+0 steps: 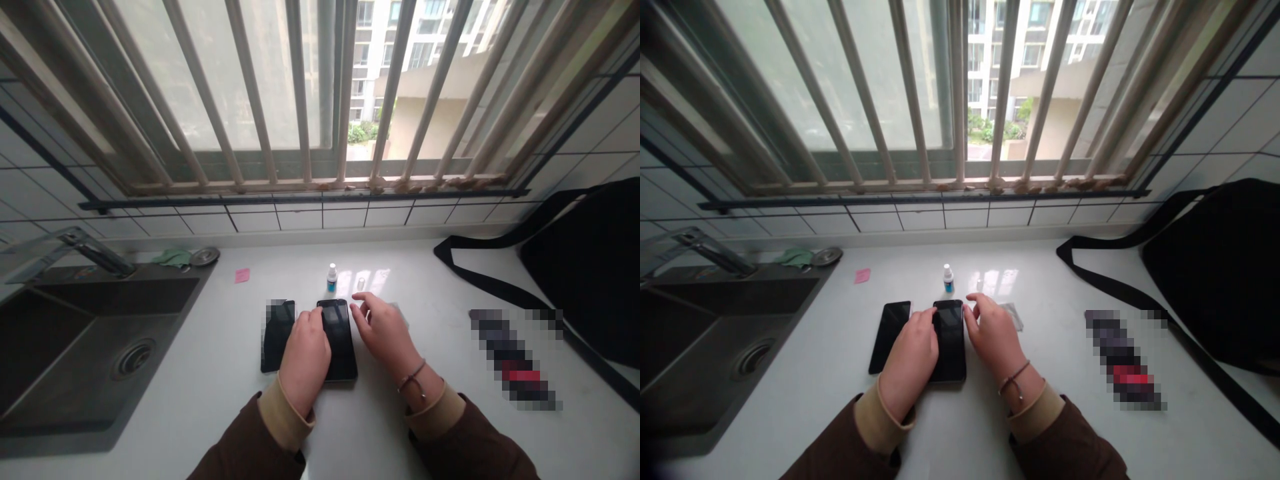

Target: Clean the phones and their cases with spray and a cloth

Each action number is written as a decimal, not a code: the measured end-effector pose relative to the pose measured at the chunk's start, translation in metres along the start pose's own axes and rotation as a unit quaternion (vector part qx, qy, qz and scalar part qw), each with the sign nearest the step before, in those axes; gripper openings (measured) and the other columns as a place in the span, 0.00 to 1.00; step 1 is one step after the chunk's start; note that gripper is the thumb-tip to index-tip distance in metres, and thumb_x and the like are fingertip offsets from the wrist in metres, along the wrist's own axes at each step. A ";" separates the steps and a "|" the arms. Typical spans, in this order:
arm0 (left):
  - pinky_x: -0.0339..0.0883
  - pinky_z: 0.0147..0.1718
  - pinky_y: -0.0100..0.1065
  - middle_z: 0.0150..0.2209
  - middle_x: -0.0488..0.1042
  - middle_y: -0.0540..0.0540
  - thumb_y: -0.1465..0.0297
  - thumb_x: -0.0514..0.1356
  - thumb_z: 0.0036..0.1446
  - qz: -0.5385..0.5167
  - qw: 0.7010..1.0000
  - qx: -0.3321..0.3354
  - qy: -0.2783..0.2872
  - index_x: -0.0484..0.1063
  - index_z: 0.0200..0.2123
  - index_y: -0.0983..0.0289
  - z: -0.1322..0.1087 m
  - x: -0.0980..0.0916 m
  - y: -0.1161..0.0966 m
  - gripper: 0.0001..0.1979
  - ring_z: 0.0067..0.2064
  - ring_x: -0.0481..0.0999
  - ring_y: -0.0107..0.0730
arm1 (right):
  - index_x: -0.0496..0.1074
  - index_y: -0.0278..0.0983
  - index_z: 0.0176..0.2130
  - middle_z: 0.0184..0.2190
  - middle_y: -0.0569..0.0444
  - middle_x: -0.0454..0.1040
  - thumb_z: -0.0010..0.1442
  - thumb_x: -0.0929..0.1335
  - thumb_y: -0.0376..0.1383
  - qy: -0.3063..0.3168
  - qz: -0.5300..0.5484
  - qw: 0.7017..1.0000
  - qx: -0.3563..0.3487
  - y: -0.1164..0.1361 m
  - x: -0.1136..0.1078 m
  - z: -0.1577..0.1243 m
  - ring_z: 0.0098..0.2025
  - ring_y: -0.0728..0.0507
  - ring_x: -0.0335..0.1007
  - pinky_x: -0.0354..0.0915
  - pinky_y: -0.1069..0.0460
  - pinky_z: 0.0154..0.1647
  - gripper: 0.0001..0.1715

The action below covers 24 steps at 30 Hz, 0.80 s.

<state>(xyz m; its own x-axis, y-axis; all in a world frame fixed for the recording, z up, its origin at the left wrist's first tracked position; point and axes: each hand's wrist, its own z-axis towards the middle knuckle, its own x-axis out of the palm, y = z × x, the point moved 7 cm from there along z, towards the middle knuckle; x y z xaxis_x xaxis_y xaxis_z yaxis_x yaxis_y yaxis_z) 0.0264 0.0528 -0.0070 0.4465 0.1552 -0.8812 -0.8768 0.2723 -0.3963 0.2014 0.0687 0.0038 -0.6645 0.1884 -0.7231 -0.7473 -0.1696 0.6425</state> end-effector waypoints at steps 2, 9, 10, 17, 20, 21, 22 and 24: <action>0.73 0.56 0.47 0.49 0.77 0.66 0.82 0.49 0.68 -0.006 1.000 0.000 0.001 0.71 0.60 0.73 0.000 -0.001 -0.001 0.21 0.53 0.78 0.47 | 0.75 0.36 0.56 0.34 0.52 0.80 0.73 0.65 0.40 0.038 -0.009 0.999 0.011 -0.001 0.011 -0.003 0.36 0.41 0.77 0.64 0.49 0.40 0.18; 0.72 0.58 0.51 0.52 0.76 0.69 0.76 0.52 0.70 -0.085 0.996 -0.025 0.020 0.70 0.60 0.71 0.003 -0.004 0.000 0.18 0.55 0.77 0.50 | 0.76 0.34 0.56 0.36 0.47 0.84 0.74 0.65 0.41 0.084 -0.019 0.995 0.051 -0.010 0.030 -0.006 0.39 0.38 0.81 0.66 0.49 0.40 0.18; 0.72 0.57 0.51 0.52 0.76 0.69 0.75 0.53 0.70 -0.115 0.993 -0.034 0.023 0.70 0.60 0.70 0.003 -0.002 0.001 0.18 0.55 0.78 0.49 | 0.77 0.34 0.55 0.38 0.46 0.85 0.74 0.65 0.40 0.086 -0.020 0.995 0.056 -0.012 0.030 -0.006 0.40 0.38 0.82 0.66 0.49 0.40 0.18; 0.76 0.47 0.44 0.48 0.79 0.65 0.69 0.60 0.67 -0.341 0.919 -0.189 0.051 0.64 0.65 0.69 0.006 0.018 0.024 0.25 0.41 0.82 0.41 | 0.78 0.35 0.49 0.42 0.43 0.85 0.75 0.63 0.39 0.085 -0.015 0.993 0.083 -0.017 0.026 -0.005 0.44 0.38 0.82 0.66 0.49 0.41 0.17; 0.75 0.47 0.41 0.45 0.82 0.63 0.65 0.57 0.69 -0.403 0.893 -0.182 0.082 0.76 0.54 0.65 0.008 0.022 0.022 0.16 0.45 0.82 0.44 | 0.78 0.36 0.48 0.40 0.45 0.85 0.75 0.63 0.40 0.093 0.004 0.992 0.083 -0.015 0.026 -0.007 0.42 0.38 0.82 0.66 0.49 0.41 0.16; 0.75 0.48 0.41 0.44 0.83 0.62 0.63 0.57 0.69 -0.411 0.891 -0.171 0.090 0.78 0.49 0.64 0.009 0.023 0.020 0.15 0.46 0.82 0.45 | 0.78 0.36 0.47 0.40 0.45 0.85 0.74 0.63 0.40 0.095 0.011 0.992 0.082 -0.014 0.027 -0.007 0.42 0.38 0.82 0.66 0.49 0.41 0.15; 0.75 0.47 0.41 0.42 0.83 0.61 0.61 0.57 0.69 -0.413 0.891 -0.163 0.094 0.80 0.45 0.63 0.009 0.023 0.020 0.15 0.46 0.82 0.46 | 0.78 0.36 0.46 0.40 0.45 0.85 0.74 0.63 0.40 0.096 0.017 0.992 0.081 -0.014 0.027 -0.007 0.42 0.38 0.82 0.66 0.49 0.40 0.15; 0.74 0.46 0.42 0.39 0.83 0.60 0.58 0.57 0.69 -0.414 0.891 -0.163 0.093 0.80 0.41 0.62 0.008 0.023 0.020 0.17 0.44 0.82 0.47 | 0.77 0.36 0.45 0.39 0.45 0.85 0.74 0.63 0.41 0.095 0.030 0.992 0.080 -0.012 0.026 -0.007 0.41 0.38 0.81 0.66 0.49 0.40 0.15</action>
<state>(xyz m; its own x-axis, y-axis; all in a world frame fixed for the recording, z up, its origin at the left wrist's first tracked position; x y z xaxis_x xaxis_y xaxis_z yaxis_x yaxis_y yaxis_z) 0.0206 0.0696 -0.0333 0.9532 -0.1396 -0.2681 -0.2800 -0.0739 -0.9572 0.1932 0.0684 -0.0242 -0.7070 -0.0064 -0.7072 -0.7070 -0.0167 0.7070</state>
